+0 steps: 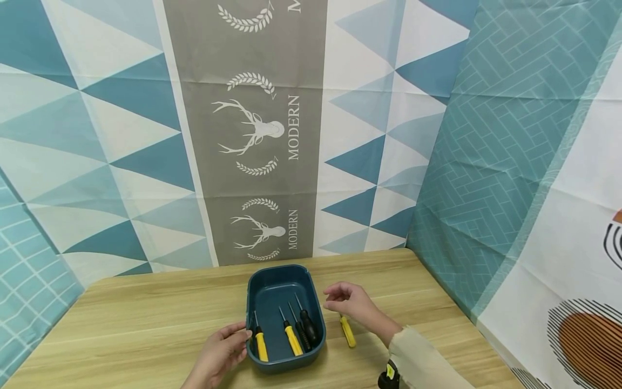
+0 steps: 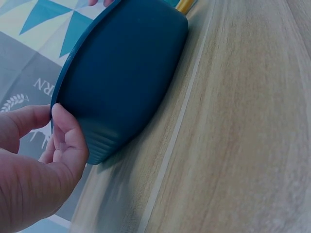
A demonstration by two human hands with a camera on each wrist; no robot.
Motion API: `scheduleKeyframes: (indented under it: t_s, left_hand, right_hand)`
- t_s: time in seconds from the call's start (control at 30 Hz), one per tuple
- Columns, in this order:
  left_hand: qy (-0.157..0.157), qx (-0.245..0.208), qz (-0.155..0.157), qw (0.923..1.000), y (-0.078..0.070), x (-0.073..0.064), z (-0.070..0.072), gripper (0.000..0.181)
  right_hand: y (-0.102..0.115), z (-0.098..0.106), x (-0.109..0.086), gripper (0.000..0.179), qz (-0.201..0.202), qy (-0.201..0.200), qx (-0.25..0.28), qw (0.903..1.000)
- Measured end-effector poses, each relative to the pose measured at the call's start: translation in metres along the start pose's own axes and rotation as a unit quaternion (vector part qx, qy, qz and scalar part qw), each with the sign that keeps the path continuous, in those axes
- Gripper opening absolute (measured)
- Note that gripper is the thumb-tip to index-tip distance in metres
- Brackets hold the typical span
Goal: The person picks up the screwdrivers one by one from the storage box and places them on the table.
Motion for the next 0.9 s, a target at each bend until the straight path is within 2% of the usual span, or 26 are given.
scheduleKeyframes:
  t_s: [0.13, 0.43, 0.67, 0.9]
  left_hand:
    - [-0.002, -0.002, -0.001, 1.0000, 0.001, 0.000, 0.000, 0.059]
    - [0.001, -0.005, -0.001, 1.0000, 0.001, 0.000, 0.000, 0.060]
    - [-0.009, 0.002, 0.001, 1.0000, 0.001, 0.000, 0.000, 0.058]
    - [-0.008, -0.002, 0.005, 1.0000, 0.001, 0.000, 0.001, 0.059]
  right_hand:
    - [0.007, -0.002, -0.002, 0.027, 0.001, 0.004, -0.001, 1.0000]
    - [0.003, -0.010, 0.002, 0.038, -0.004, 0.023, 0.012, 0.9997]
    - [0.007, -0.016, 0.001, 0.031, -0.013, 0.030, 0.008, 0.9994]
    - [0.012, -0.023, 0.001, 0.030, -0.005, 0.036, 0.005, 0.9993]
Point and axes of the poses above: each hand's wrist, its own x-axis towards the middle knuckle, its own z-axis out of the back of the hand, y = z × x, the point moved 2 cm from there along x, towards the middle knuckle, and after that the axes turned 13 degrees about -y, right-handed, at the moved point
